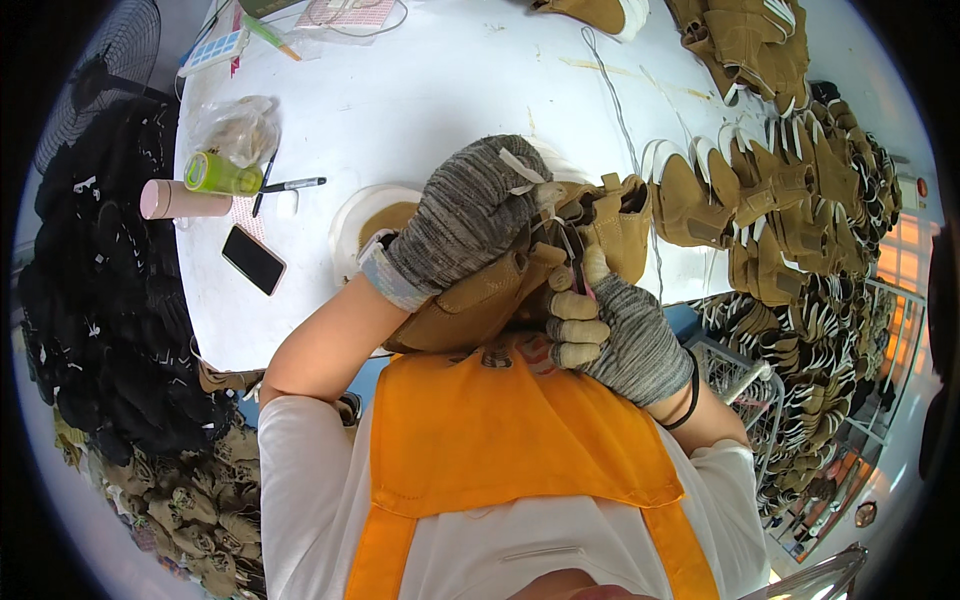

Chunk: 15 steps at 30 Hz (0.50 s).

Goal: The person organizes shoe components on a table, trims excess threads from a stack of shoe uppers using a pair of snips, and stacks the completed components together.

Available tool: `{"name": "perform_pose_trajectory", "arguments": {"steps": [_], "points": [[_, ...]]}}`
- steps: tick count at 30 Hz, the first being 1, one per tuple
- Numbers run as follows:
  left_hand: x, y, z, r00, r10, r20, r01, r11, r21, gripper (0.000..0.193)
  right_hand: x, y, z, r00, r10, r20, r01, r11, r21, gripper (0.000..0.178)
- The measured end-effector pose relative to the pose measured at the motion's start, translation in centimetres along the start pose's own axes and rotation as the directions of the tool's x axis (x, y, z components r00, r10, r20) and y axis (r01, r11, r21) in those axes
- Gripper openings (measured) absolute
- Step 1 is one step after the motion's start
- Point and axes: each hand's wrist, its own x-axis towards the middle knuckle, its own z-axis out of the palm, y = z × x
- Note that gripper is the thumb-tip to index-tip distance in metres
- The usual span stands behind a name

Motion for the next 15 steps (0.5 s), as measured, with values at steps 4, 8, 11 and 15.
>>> {"name": "perform_pose_trajectory", "arguments": {"steps": [4,8,11,15], "points": [[0.0,-0.7,-0.4,0.99,0.111,0.088,-0.117,0.991,0.067,0.015,0.3,0.0,2.0,0.992,-0.033,-0.118,0.029,0.999,-0.036,0.041],[1.0,0.4,-0.5,0.942,0.273,0.196,-0.319,0.908,0.271,0.015,0.5,-0.3,2.0,0.993,-0.024,-0.112,0.021,0.999,-0.029,0.038],[1.3,0.5,-0.8,0.906,0.362,0.217,-0.419,0.839,0.348,0.012,1.0,-0.1,1.7,0.993,-0.066,-0.096,0.061,0.996,-0.057,0.035],[0.6,-0.5,-1.0,0.954,0.24,0.179,-0.27,0.949,0.166,0.009,1.4,0.7,2.6,0.974,-0.18,-0.138,0.162,0.978,-0.134,0.032]]}}
